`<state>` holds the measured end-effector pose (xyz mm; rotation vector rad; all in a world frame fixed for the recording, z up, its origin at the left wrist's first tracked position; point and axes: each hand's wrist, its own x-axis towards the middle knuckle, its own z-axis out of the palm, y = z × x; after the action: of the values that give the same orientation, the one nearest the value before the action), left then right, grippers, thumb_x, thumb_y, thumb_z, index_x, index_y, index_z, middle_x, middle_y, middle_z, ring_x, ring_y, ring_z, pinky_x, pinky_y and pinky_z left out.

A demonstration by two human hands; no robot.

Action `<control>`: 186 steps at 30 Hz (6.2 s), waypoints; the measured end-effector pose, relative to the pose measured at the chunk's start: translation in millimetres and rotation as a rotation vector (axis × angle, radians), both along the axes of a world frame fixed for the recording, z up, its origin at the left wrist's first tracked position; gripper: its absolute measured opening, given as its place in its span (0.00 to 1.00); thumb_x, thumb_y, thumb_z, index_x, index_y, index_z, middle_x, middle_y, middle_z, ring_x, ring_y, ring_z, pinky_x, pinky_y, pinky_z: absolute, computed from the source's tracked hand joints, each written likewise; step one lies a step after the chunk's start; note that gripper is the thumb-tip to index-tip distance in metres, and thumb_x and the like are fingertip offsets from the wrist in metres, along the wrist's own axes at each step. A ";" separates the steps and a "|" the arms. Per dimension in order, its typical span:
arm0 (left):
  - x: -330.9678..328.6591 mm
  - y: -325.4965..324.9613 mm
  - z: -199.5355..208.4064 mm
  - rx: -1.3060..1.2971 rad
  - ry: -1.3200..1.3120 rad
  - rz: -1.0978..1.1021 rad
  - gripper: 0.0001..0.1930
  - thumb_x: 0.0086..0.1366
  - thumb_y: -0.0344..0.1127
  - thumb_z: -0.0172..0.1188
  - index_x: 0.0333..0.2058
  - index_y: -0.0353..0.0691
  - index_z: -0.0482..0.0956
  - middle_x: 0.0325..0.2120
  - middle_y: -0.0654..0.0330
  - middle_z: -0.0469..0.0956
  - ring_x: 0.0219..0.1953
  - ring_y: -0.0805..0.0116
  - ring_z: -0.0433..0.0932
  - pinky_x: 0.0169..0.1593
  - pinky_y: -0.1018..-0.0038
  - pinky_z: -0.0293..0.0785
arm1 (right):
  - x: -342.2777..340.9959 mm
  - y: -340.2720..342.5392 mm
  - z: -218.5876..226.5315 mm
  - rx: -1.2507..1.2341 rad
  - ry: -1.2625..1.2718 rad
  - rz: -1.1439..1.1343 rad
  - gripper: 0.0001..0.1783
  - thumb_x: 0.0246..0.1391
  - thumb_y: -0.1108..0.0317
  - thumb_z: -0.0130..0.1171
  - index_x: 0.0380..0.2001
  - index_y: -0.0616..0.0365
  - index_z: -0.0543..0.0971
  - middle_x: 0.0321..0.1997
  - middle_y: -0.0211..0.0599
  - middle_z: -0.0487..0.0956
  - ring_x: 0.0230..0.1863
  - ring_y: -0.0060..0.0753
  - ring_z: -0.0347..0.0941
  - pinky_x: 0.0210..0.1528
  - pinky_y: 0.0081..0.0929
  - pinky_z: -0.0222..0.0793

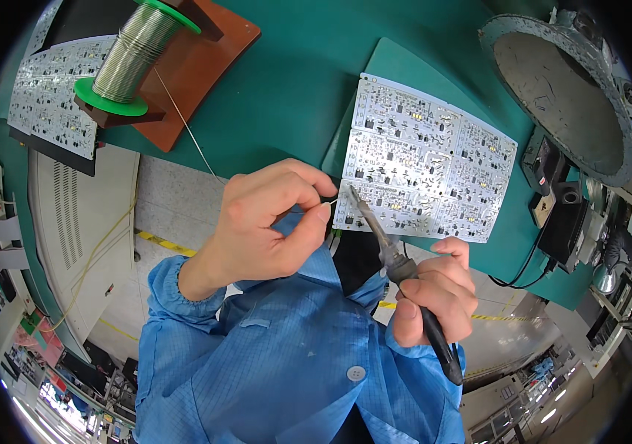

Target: Soldering components onto a printed circuit board at a manufacturing station.

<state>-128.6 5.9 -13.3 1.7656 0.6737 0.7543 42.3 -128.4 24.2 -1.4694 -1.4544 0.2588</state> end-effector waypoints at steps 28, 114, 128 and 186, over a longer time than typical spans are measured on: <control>26.3 18.3 -6.9 0.104 -0.063 0.174 0.04 0.51 0.19 0.61 0.25 0.33 0.76 0.35 0.57 0.76 0.17 0.87 0.60 0.18 0.84 0.52 | 19.7 26.2 -2.8 -0.023 0.036 -0.032 0.09 0.46 0.66 0.62 0.25 0.61 0.77 0.16 0.33 0.75 0.18 0.30 0.67 0.40 0.40 0.67; 52.8 44.5 -14.0 -0.056 -0.126 0.266 0.04 0.50 0.22 0.62 0.23 0.36 0.76 0.37 0.59 0.80 0.13 0.88 0.56 0.17 0.85 0.51 | 55.9 19.4 -2.6 0.032 0.122 -0.186 0.16 0.55 0.58 0.54 0.38 0.61 0.76 0.14 0.33 0.71 0.28 0.30 0.68 0.53 0.45 0.58; 50.6 44.8 -17.4 -0.088 -0.156 0.253 0.03 0.54 0.20 0.60 0.25 0.32 0.75 0.40 0.58 0.79 0.15 0.91 0.55 0.18 0.88 0.50 | 114.7 -37.2 -41.9 -0.121 0.106 -0.728 0.21 0.59 0.67 0.51 0.53 0.68 0.69 0.48 0.50 0.77 0.51 0.36 0.71 0.56 0.30 0.63; 97.1 -21.5 11.7 0.581 0.102 -0.172 0.08 0.42 0.22 0.66 0.24 0.39 0.80 0.19 0.63 0.73 0.16 0.70 0.72 0.17 0.77 0.63 | 78.4 -43.7 6.5 -0.022 0.048 -0.151 0.06 0.35 0.68 0.63 0.21 0.56 0.79 0.15 0.29 0.69 0.19 0.30 0.62 0.42 0.42 0.63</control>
<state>-31.4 -15.6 -1.6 2.3688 0.3766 0.7944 120.7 -172.1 30.8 -1.5714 -1.2987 0.2159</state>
